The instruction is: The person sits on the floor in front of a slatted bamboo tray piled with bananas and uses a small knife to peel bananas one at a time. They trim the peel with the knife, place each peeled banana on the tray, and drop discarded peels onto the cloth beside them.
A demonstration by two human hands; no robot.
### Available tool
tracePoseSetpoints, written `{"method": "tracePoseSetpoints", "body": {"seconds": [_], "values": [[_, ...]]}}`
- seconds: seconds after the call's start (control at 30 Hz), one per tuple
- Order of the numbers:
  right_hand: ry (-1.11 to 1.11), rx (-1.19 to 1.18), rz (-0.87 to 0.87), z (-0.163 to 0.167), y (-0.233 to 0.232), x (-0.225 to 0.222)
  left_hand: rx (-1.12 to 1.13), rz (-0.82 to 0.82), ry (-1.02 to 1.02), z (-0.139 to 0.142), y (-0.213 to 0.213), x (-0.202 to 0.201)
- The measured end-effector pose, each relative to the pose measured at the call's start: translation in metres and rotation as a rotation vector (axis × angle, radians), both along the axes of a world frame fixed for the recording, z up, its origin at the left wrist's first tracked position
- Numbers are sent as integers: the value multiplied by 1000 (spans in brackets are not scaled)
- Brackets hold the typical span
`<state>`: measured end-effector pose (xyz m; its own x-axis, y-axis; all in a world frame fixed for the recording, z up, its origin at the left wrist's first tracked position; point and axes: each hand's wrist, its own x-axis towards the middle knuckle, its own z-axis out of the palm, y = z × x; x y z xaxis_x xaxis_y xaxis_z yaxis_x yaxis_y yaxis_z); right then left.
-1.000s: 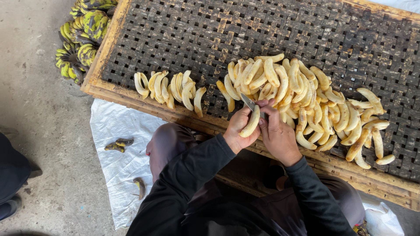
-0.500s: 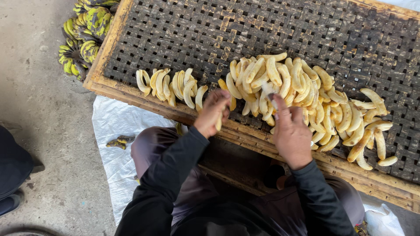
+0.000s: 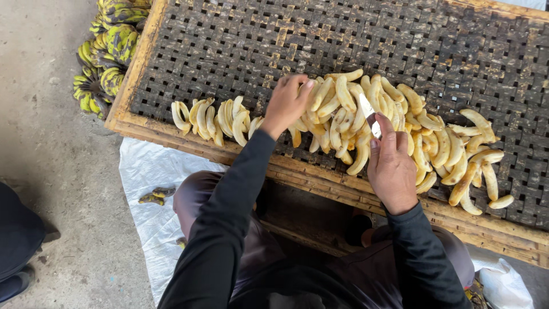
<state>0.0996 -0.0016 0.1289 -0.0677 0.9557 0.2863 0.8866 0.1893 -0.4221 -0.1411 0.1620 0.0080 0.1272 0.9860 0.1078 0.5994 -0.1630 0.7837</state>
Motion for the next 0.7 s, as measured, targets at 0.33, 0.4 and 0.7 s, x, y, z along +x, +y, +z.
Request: {"method": "tracePoseSetpoints", "body": {"seconds": [0.33, 0.4, 0.7], "values": [[45, 58, -2, 5, 4, 5, -33, -85, -223, -16, 27, 41], [49, 11, -7, 4, 4, 5, 69, -76, -188, -15, 18, 39], [107, 20, 19, 0, 2, 2, 109, -213, -248, -9, -7, 38]]}}
